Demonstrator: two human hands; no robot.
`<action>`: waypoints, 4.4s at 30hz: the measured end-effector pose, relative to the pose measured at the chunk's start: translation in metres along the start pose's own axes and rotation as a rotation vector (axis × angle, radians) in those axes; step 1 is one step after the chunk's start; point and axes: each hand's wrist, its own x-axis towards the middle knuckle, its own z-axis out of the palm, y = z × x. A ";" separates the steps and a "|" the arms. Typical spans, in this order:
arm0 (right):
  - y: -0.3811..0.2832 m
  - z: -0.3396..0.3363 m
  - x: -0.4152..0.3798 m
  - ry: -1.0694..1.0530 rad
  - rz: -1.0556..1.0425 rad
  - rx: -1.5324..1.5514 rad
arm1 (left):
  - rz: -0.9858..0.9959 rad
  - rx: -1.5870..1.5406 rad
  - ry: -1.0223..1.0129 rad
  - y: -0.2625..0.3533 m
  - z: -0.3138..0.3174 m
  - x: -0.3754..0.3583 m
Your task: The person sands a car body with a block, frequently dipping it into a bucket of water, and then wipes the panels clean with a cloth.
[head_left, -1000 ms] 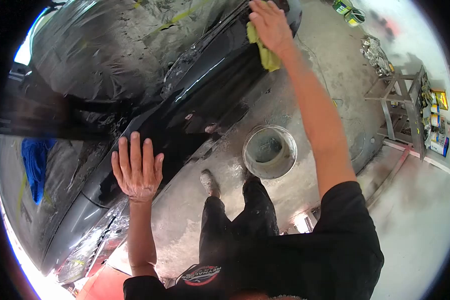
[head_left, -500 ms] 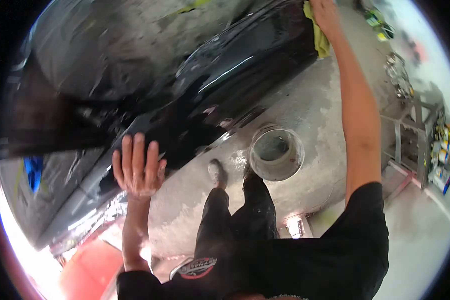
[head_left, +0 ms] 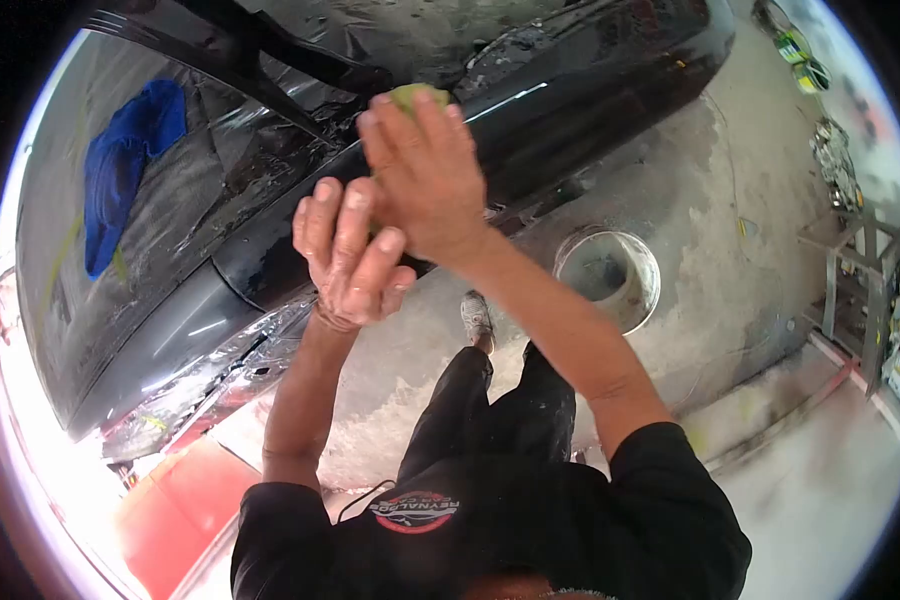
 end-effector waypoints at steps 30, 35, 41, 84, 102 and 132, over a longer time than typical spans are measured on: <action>0.358 -0.062 -0.076 0.410 0.836 0.143 | 0.107 0.456 -0.557 0.012 0.025 0.067; 0.374 -0.054 -0.083 0.461 0.984 0.116 | 0.148 0.485 -0.528 0.014 0.028 0.071; 0.225 -0.025 -0.127 0.397 1.072 0.226 | 0.163 0.497 -0.531 0.015 0.028 0.070; -0.172 0.090 -0.167 -0.142 -0.161 -0.299 | -0.067 -0.500 -0.070 0.043 -0.075 -0.076; -0.180 0.129 -0.178 -0.279 -0.868 -0.183 | -0.710 -0.586 -0.291 0.094 -0.175 -0.269; -0.474 0.244 -0.165 -0.493 -1.326 -0.073 | -1.181 -0.365 0.024 0.181 -0.300 -0.435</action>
